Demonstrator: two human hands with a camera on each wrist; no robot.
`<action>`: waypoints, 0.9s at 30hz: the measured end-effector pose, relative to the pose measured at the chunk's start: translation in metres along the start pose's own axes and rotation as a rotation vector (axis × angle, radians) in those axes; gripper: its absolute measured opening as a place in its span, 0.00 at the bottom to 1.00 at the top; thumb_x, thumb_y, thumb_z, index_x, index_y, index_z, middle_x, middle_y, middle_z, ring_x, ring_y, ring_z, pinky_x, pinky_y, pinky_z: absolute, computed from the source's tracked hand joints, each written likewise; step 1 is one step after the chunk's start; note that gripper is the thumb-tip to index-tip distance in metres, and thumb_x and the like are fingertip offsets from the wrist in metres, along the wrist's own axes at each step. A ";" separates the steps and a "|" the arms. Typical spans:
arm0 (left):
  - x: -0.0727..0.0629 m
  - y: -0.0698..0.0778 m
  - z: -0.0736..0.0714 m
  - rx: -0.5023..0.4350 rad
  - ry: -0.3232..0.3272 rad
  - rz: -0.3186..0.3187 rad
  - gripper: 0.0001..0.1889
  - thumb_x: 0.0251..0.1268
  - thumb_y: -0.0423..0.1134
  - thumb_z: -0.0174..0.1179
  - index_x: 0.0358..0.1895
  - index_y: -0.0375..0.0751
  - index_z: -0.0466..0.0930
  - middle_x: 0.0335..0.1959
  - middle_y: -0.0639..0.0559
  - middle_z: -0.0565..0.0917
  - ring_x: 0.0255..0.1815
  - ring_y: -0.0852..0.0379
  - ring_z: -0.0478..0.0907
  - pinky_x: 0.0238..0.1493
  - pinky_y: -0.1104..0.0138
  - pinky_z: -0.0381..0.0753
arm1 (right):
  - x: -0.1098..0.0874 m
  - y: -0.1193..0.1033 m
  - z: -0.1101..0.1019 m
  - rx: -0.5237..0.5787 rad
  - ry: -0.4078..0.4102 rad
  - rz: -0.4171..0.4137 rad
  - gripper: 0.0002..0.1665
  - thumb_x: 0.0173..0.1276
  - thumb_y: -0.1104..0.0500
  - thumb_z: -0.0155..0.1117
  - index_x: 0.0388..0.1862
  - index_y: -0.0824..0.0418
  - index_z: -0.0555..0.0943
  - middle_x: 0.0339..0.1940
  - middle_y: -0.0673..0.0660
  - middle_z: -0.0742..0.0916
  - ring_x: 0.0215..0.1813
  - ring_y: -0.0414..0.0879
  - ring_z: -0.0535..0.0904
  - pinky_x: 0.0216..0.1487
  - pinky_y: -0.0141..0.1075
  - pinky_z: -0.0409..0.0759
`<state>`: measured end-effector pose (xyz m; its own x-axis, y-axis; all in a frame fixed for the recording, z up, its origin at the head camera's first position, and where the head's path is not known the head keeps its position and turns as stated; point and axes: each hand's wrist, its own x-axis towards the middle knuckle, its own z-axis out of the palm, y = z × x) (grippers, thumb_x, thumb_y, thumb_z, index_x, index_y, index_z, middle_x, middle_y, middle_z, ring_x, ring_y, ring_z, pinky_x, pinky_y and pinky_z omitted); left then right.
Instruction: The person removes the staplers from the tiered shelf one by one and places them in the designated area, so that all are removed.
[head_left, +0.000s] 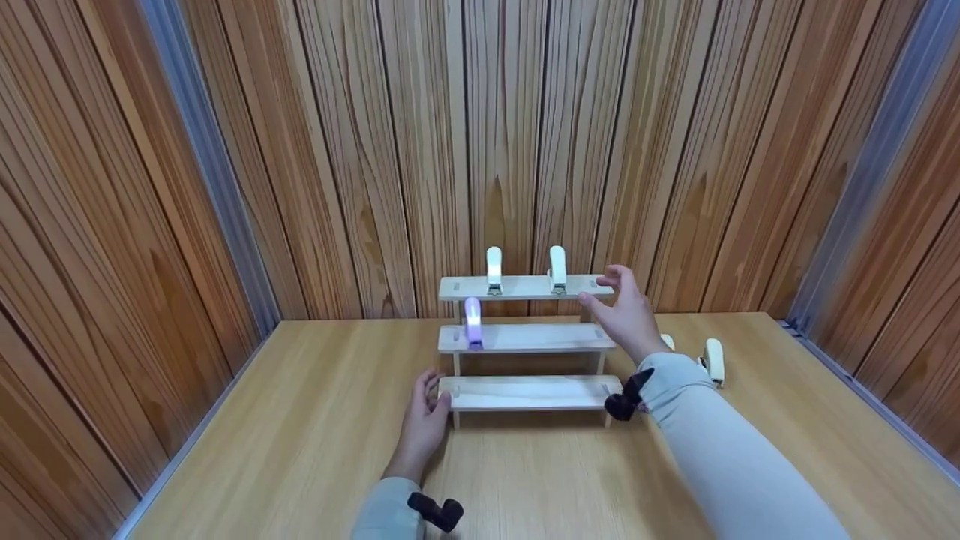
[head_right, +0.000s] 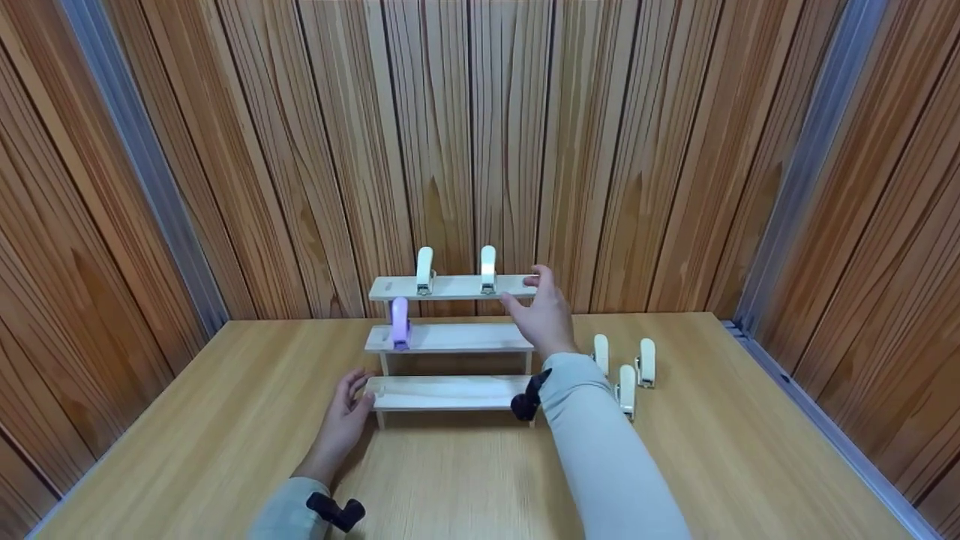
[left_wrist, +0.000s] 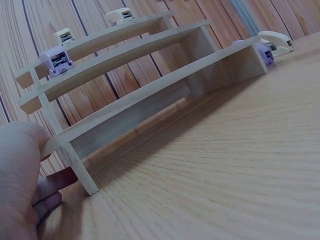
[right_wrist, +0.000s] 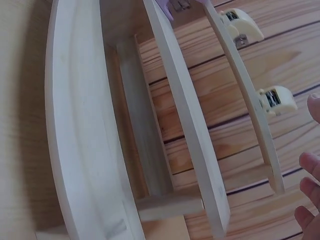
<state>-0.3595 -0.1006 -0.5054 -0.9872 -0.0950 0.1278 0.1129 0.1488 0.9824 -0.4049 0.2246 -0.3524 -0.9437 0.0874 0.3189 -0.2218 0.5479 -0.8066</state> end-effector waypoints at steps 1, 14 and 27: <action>0.000 0.000 0.001 0.000 -0.001 -0.005 0.29 0.79 0.39 0.51 0.78 0.45 0.55 0.76 0.43 0.66 0.76 0.41 0.62 0.74 0.46 0.63 | 0.001 -0.001 0.003 0.005 -0.006 0.004 0.46 0.72 0.46 0.66 0.78 0.57 0.54 0.73 0.59 0.73 0.76 0.60 0.63 0.74 0.59 0.60; 0.000 0.001 -0.001 -0.017 0.001 -0.005 0.29 0.79 0.38 0.51 0.78 0.46 0.56 0.76 0.44 0.67 0.75 0.42 0.64 0.74 0.47 0.64 | 0.023 -0.010 0.033 0.027 -0.004 0.019 0.45 0.70 0.48 0.68 0.78 0.57 0.56 0.71 0.57 0.76 0.74 0.57 0.67 0.76 0.54 0.61; 0.001 -0.001 0.001 -0.009 -0.006 -0.003 0.29 0.79 0.39 0.51 0.78 0.44 0.55 0.75 0.45 0.67 0.72 0.43 0.67 0.72 0.47 0.66 | 0.035 -0.016 0.051 -0.002 0.047 0.074 0.43 0.72 0.52 0.67 0.78 0.57 0.56 0.70 0.60 0.78 0.76 0.57 0.64 0.80 0.52 0.36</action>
<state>-0.3602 -0.1003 -0.5062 -0.9882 -0.0900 0.1238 0.1105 0.1397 0.9840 -0.4464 0.1763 -0.3536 -0.9449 0.1669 0.2817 -0.1514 0.5405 -0.8277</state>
